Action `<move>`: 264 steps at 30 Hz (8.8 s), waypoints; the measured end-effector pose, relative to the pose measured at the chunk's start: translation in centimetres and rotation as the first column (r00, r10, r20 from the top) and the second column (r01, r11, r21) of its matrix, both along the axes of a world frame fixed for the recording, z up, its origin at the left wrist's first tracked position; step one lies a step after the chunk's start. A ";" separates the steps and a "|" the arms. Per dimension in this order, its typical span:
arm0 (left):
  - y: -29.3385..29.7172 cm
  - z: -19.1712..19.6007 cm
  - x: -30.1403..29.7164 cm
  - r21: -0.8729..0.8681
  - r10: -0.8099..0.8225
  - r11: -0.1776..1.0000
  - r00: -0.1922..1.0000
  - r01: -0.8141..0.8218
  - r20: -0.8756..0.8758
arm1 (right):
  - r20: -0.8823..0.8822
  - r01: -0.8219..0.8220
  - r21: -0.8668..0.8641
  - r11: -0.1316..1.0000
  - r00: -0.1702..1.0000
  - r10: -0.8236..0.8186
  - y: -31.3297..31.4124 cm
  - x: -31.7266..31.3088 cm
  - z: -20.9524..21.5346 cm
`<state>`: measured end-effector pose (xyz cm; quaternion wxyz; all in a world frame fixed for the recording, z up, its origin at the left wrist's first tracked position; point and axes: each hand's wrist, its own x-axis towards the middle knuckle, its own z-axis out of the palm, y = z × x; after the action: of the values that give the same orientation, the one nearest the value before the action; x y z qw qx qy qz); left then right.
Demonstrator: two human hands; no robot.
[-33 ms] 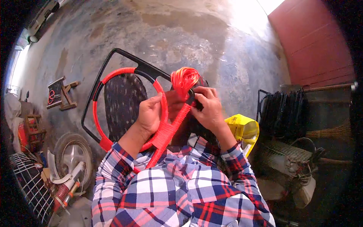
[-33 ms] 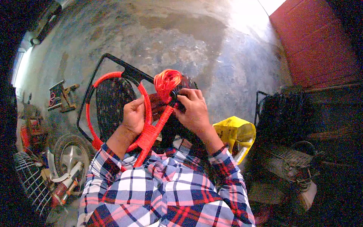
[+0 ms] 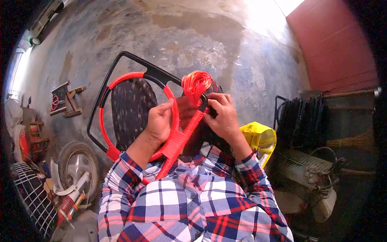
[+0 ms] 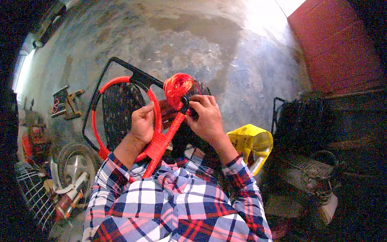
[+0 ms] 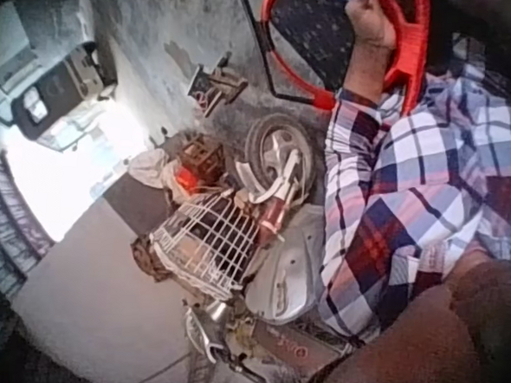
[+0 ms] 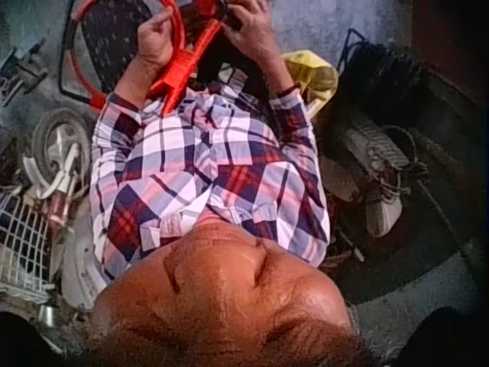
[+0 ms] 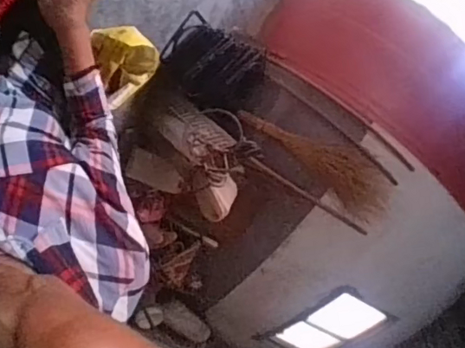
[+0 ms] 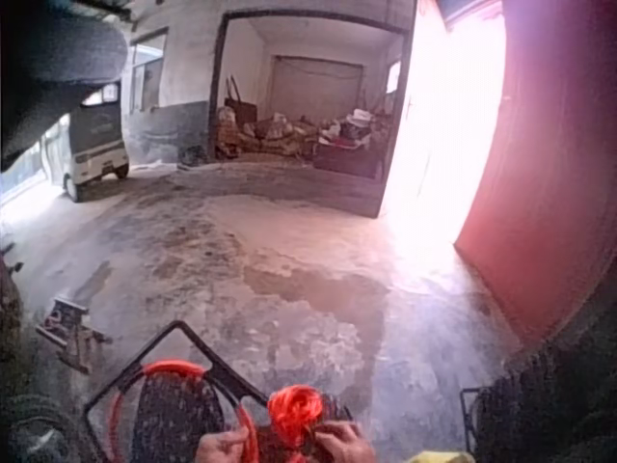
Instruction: The person sits on the floor and wraps a red plastic rope around a black metal chair frame. They hold the frame with one hand and wind the rope tightly around the curved sections with the other hand, gradually covering the metal surface.
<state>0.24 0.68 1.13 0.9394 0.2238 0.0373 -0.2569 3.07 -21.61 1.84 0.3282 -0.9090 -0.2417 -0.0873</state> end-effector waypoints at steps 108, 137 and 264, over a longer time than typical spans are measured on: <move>0.4 -1.6 0.4 0.095 -0.212 0.971 0.975 0.217 -0.060 | -0.501 0.560 0.811 -0.165 0.813 0.296 -12.6 -4.2 3.1; -0.1 -0.2 -0.2 0.280 -0.109 0.953 0.994 0.114 -0.033 | -0.466 0.094 -0.016 0.995 0.880 -0.091 2.4 -1.6 5.1; 0.1 0.1 0.2 -0.056 -0.201 0.978 0.978 0.198 -0.052 | -0.489 0.205 0.388 0.898 0.872 0.012 -3.8 -6.4 0.6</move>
<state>0.41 0.79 1.27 0.9128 0.1951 0.0349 -0.3572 -3.31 -25.39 2.46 0.5642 -0.8184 -0.0806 0.0730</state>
